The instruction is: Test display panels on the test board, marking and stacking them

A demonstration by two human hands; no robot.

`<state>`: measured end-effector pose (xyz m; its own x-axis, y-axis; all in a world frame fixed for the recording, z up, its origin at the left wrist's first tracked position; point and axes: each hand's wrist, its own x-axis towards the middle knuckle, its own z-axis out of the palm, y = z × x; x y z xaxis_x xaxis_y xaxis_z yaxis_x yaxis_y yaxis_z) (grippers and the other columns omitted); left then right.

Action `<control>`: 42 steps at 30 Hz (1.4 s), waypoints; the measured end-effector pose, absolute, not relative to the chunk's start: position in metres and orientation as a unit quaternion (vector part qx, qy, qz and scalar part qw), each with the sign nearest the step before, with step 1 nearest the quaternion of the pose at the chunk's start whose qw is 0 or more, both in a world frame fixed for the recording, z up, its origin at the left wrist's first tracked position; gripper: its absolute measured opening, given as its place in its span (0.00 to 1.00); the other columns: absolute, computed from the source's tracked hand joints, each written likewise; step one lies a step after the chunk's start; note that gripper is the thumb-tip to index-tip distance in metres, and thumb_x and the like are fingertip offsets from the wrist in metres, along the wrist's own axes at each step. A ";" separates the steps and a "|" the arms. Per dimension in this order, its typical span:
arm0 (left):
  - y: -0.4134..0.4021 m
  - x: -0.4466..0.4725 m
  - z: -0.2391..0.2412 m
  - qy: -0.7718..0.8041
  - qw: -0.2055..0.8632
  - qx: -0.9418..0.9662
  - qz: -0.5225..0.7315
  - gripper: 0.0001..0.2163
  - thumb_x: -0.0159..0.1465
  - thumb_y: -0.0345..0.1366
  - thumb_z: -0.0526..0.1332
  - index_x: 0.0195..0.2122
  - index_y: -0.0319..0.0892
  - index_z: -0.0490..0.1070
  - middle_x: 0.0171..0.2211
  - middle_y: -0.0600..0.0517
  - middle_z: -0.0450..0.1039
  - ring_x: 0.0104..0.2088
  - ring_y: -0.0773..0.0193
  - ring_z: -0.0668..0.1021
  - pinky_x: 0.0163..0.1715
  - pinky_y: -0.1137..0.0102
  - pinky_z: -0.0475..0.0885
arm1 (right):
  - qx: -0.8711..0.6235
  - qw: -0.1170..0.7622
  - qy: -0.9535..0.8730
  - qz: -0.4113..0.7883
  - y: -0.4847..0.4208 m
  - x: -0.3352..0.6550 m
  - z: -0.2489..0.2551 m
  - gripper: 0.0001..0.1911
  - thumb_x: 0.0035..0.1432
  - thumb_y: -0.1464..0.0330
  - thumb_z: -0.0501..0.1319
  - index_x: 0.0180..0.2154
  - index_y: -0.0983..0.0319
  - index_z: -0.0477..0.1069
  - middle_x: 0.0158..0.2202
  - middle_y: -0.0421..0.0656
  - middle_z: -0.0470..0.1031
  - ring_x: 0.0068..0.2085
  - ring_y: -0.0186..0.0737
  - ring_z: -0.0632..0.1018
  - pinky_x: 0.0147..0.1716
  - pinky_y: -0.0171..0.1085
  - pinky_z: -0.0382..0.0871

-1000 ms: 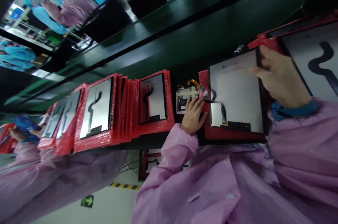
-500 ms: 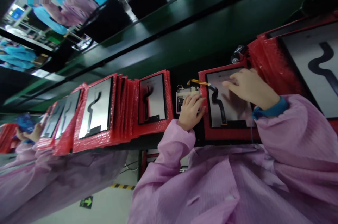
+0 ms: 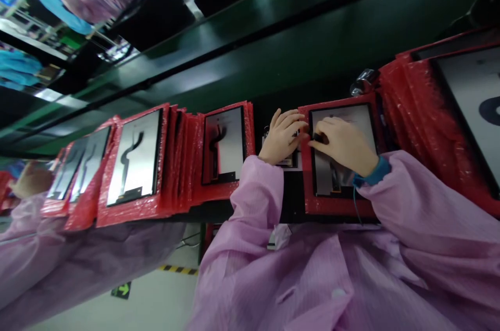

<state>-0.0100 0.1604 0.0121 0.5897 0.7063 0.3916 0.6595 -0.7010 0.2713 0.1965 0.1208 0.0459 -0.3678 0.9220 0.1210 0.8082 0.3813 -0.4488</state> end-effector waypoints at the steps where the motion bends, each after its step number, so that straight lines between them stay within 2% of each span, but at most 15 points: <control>1: 0.159 -0.011 0.014 0.381 0.040 0.889 0.252 0.13 0.73 0.45 0.56 0.46 0.45 0.76 0.51 0.47 0.80 0.60 0.56 0.75 0.70 0.51 0.58 | -0.525 0.171 -0.825 0.121 0.118 0.196 0.048 0.09 0.64 0.64 0.61 0.33 0.62 0.70 0.37 0.48 0.74 0.41 0.46 0.72 0.38 0.42 0.59; 4: 0.156 -0.011 0.018 0.375 0.017 0.886 0.273 0.14 0.75 0.45 0.54 0.40 0.46 0.76 0.43 0.50 0.82 0.52 0.59 0.80 0.68 0.53 0.61 | -0.517 0.152 -0.841 0.053 0.111 0.193 0.048 0.08 0.66 0.66 0.58 0.38 0.62 0.73 0.40 0.52 0.75 0.46 0.52 0.72 0.41 0.45 0.60; 6: 0.154 -0.010 0.018 0.374 0.007 0.885 0.277 0.15 0.75 0.43 0.52 0.38 0.46 0.75 0.39 0.52 0.82 0.47 0.61 0.81 0.66 0.55 0.63 | -0.524 0.171 -0.832 0.060 0.109 0.191 0.045 0.11 0.66 0.62 0.59 0.41 0.63 0.73 0.43 0.53 0.75 0.48 0.54 0.71 0.44 0.47 0.61; 9: 0.151 -0.011 0.018 0.370 0.000 0.887 0.277 0.15 0.76 0.42 0.51 0.39 0.46 0.75 0.37 0.52 0.81 0.43 0.62 0.81 0.62 0.57 0.67 | -0.514 0.219 -0.811 0.176 0.111 0.188 0.036 0.15 0.67 0.58 0.57 0.40 0.64 0.72 0.41 0.51 0.76 0.46 0.51 0.73 0.47 0.46 0.63; 11: 0.148 -0.013 0.019 0.365 0.004 0.891 0.270 0.13 0.75 0.42 0.52 0.41 0.45 0.76 0.39 0.51 0.81 0.44 0.61 0.81 0.62 0.57 0.68 | -0.495 0.238 -0.787 0.280 0.114 0.187 0.032 0.14 0.69 0.61 0.54 0.37 0.63 0.71 0.37 0.48 0.75 0.41 0.45 0.73 0.45 0.43 0.63; 13: 0.144 -0.015 0.022 0.356 0.022 0.896 0.264 0.12 0.73 0.41 0.54 0.45 0.44 0.76 0.40 0.50 0.81 0.45 0.60 0.80 0.64 0.55 0.65 | -0.481 0.249 -0.761 0.356 0.116 0.187 0.031 0.12 0.68 0.63 0.53 0.35 0.63 0.70 0.35 0.46 0.75 0.38 0.42 0.73 0.42 0.40 0.62; 16: 0.139 -0.017 0.025 0.349 0.063 0.901 0.249 0.11 0.70 0.39 0.55 0.45 0.43 0.75 0.39 0.51 0.80 0.43 0.59 0.80 0.68 0.51 0.60 | -0.469 0.256 -0.742 0.405 0.117 0.187 0.031 0.09 0.64 0.65 0.56 0.34 0.63 0.69 0.35 0.46 0.75 0.38 0.40 0.72 0.40 0.39 0.62; 21: 0.139 -0.016 0.024 0.379 0.101 0.894 0.217 0.10 0.69 0.37 0.53 0.36 0.44 0.74 0.34 0.52 0.78 0.41 0.59 0.79 0.68 0.50 0.57 | -0.456 0.243 -0.761 0.392 0.116 0.188 0.031 0.09 0.61 0.65 0.58 0.31 0.63 0.69 0.35 0.45 0.75 0.38 0.40 0.72 0.42 0.39 0.61; 25: 0.140 -0.014 0.022 0.375 0.129 0.893 0.211 0.09 0.67 0.35 0.52 0.32 0.44 0.70 0.30 0.54 0.75 0.36 0.61 0.77 0.64 0.52 0.59 | -0.455 0.244 -0.765 0.386 0.117 0.187 0.029 0.09 0.62 0.66 0.55 0.31 0.63 0.69 0.35 0.45 0.76 0.37 0.39 0.71 0.40 0.38 0.60; 30: 0.138 -0.010 0.020 0.367 0.143 0.890 0.230 0.09 0.66 0.34 0.51 0.30 0.44 0.67 0.28 0.54 0.73 0.34 0.62 0.75 0.61 0.54 0.61 | -0.462 0.253 -0.762 0.376 0.119 0.185 0.024 0.08 0.58 0.69 0.54 0.31 0.63 0.70 0.33 0.45 0.76 0.37 0.38 0.71 0.39 0.37 0.60; 36: 0.138 -0.008 0.016 0.368 0.140 0.887 0.241 0.09 0.66 0.34 0.51 0.29 0.44 0.65 0.27 0.54 0.72 0.33 0.62 0.75 0.61 0.54 0.60 | -0.462 0.257 -0.768 0.361 0.119 0.185 0.023 0.09 0.60 0.69 0.54 0.30 0.64 0.70 0.30 0.44 0.74 0.34 0.36 0.70 0.36 0.36 0.57; 42: 0.137 -0.007 0.016 0.375 0.125 0.888 0.233 0.10 0.66 0.33 0.50 0.28 0.44 0.65 0.28 0.54 0.73 0.33 0.62 0.75 0.62 0.55 0.60 | -0.449 0.260 -0.769 0.374 0.121 0.188 0.020 0.10 0.62 0.67 0.55 0.31 0.63 0.71 0.32 0.44 0.74 0.35 0.36 0.71 0.37 0.36 0.58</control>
<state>-0.0073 0.1372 0.0160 0.6095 0.7249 0.3210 0.6082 -0.6873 0.3971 0.1882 0.1206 0.0205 -0.4609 0.8851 0.0643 0.4964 0.3172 -0.8081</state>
